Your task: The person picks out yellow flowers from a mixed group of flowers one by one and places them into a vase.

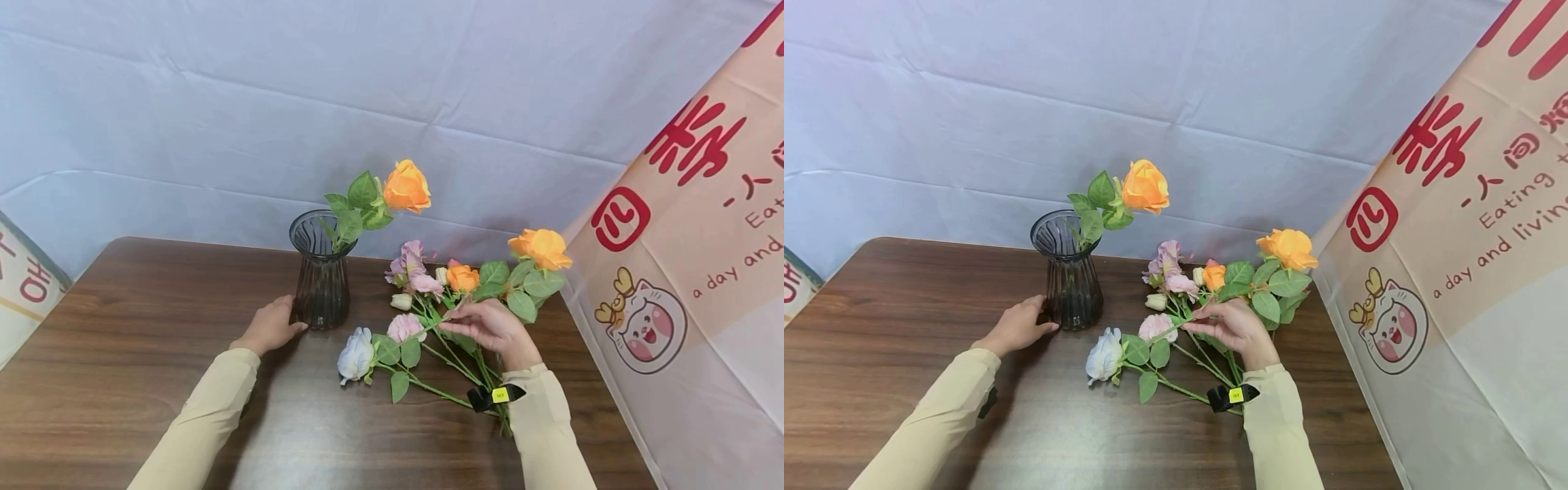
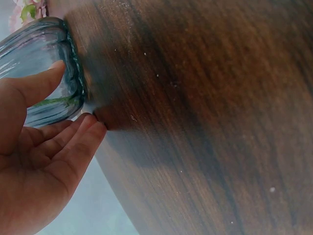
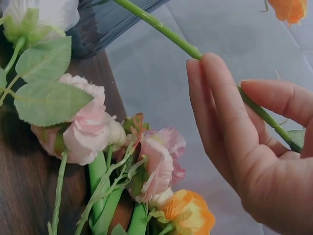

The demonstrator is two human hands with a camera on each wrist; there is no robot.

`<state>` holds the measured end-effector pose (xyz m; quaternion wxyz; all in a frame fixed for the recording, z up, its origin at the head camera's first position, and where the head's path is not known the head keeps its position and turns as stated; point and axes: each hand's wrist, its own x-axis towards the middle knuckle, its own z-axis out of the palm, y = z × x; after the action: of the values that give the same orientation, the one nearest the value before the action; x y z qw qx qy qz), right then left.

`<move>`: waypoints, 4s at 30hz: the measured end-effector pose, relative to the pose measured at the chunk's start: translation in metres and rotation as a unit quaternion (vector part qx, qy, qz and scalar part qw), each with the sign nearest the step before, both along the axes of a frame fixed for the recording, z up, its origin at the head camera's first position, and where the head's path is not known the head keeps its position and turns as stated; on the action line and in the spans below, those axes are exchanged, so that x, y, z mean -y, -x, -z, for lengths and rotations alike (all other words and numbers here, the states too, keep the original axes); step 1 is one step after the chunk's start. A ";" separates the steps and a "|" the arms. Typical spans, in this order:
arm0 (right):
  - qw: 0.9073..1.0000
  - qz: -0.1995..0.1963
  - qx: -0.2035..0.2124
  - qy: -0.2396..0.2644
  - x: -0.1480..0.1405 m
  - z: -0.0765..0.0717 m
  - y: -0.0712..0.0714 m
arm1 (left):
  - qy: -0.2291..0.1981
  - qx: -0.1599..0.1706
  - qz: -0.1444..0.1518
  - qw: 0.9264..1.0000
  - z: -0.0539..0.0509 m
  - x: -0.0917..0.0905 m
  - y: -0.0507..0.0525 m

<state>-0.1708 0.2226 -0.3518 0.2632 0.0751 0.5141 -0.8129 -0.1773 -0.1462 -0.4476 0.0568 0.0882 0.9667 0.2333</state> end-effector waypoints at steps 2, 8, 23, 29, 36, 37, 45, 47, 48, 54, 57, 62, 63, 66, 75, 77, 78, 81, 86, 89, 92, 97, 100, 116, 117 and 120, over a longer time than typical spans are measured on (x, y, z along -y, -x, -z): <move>1.000 0.005 -0.001 0.000 0.002 -0.001 0.001 | 0.002 0.001 0.001 1.000 0.001 0.000 0.000; 1.000 0.019 0.006 0.011 0.008 -0.007 0.004 | 0.005 -0.004 0.001 1.000 0.001 0.000 0.000; 1.000 -0.001 0.000 0.027 0.025 -0.028 0.012 | 0.003 -0.002 0.000 1.000 0.002 0.000 0.000; 1.000 0.018 0.000 0.022 0.033 -0.037 0.015 | 0.002 -0.006 0.000 1.000 0.001 0.000 0.001; 0.999 0.014 0.000 0.047 0.044 -0.052 0.022 | 0.008 -0.002 0.003 1.000 0.002 0.001 0.001; 0.999 0.012 0.000 0.053 0.046 -0.055 0.022 | 0.008 -0.003 0.003 1.000 0.002 0.001 0.001; 0.998 0.005 -0.022 0.053 0.057 -0.069 0.028 | 0.006 -0.006 0.004 1.000 0.002 0.000 0.001; 0.998 0.008 -0.020 0.063 0.058 -0.072 0.030 | 0.005 -0.007 0.004 1.000 0.001 0.000 0.000; 0.997 0.008 -0.019 0.071 0.059 -0.073 0.031 | 0.005 -0.007 0.004 1.000 0.001 0.001 0.000; 0.995 0.007 -0.021 0.097 0.060 -0.082 0.036 | 0.004 0.002 0.001 1.000 -0.001 0.000 0.000; 0.995 0.007 -0.028 0.094 0.062 -0.088 0.038 | 0.006 0.004 0.000 1.000 -0.002 0.000 0.000; 0.994 -0.002 -0.033 0.103 0.065 -0.095 0.043 | 0.008 0.002 0.002 1.000 -0.002 0.000 -0.001; 0.994 -0.003 -0.032 0.106 0.065 -0.096 0.044 | 0.007 0.001 0.002 1.000 -0.002 0.000 -0.001; 0.993 0.002 -0.030 0.112 0.066 -0.098 0.045 | 0.006 -0.003 0.002 1.000 -0.002 0.000 -0.002; 0.989 0.039 -0.035 0.136 0.068 -0.102 0.046 | 0.001 -0.006 0.004 1.000 -0.002 0.000 -0.002; 0.989 0.042 -0.036 0.134 0.069 -0.102 0.046 | 0.001 -0.008 0.004 1.000 -0.002 0.000 -0.002; 0.989 0.043 -0.036 0.134 0.069 -0.102 0.046 | 0.000 -0.008 0.004 1.000 -0.002 0.000 -0.002; 0.990 0.048 -0.042 0.125 0.072 -0.103 0.046 | 0.001 -0.008 0.004 1.000 -0.001 0.000 -0.001; 0.991 0.057 -0.050 0.113 0.077 -0.103 0.046 | 0.001 -0.007 0.003 1.000 0.000 0.000 -0.001; 0.992 0.053 -0.056 0.099 0.080 -0.103 0.046 | 0.003 -0.007 0.003 1.000 0.000 0.001 -0.001; 0.994 0.046 -0.069 0.075 0.084 -0.102 0.045 | 0.004 -0.009 0.003 1.000 0.000 0.001 -0.001; 0.994 0.035 -0.089 0.051 0.089 -0.101 0.044 | 0.007 -0.009 0.005 1.000 0.000 0.000 -0.001; 0.994 0.030 -0.097 0.038 0.092 -0.102 0.044 | 0.006 -0.010 0.005 1.000 0.000 0.000 0.000; 0.988 -0.022 -0.154 -0.021 0.102 -0.107 0.043 | 0.010 -0.006 0.006 1.000 -0.002 -0.001 -0.001; 0.987 -0.027 -0.157 -0.027 0.103 -0.107 0.044 | 0.009 -0.005 0.006 1.000 -0.002 -0.001 -0.001; 0.983 -0.042 -0.171 -0.051 0.104 -0.108 0.045 | 0.008 -0.004 0.005 1.000 -0.002 -0.001 -0.001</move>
<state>-0.2155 0.1190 -0.2442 0.2010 -0.0738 0.5951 -0.7746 -0.1763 -0.1454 -0.4457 0.0552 0.0936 0.9682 0.2252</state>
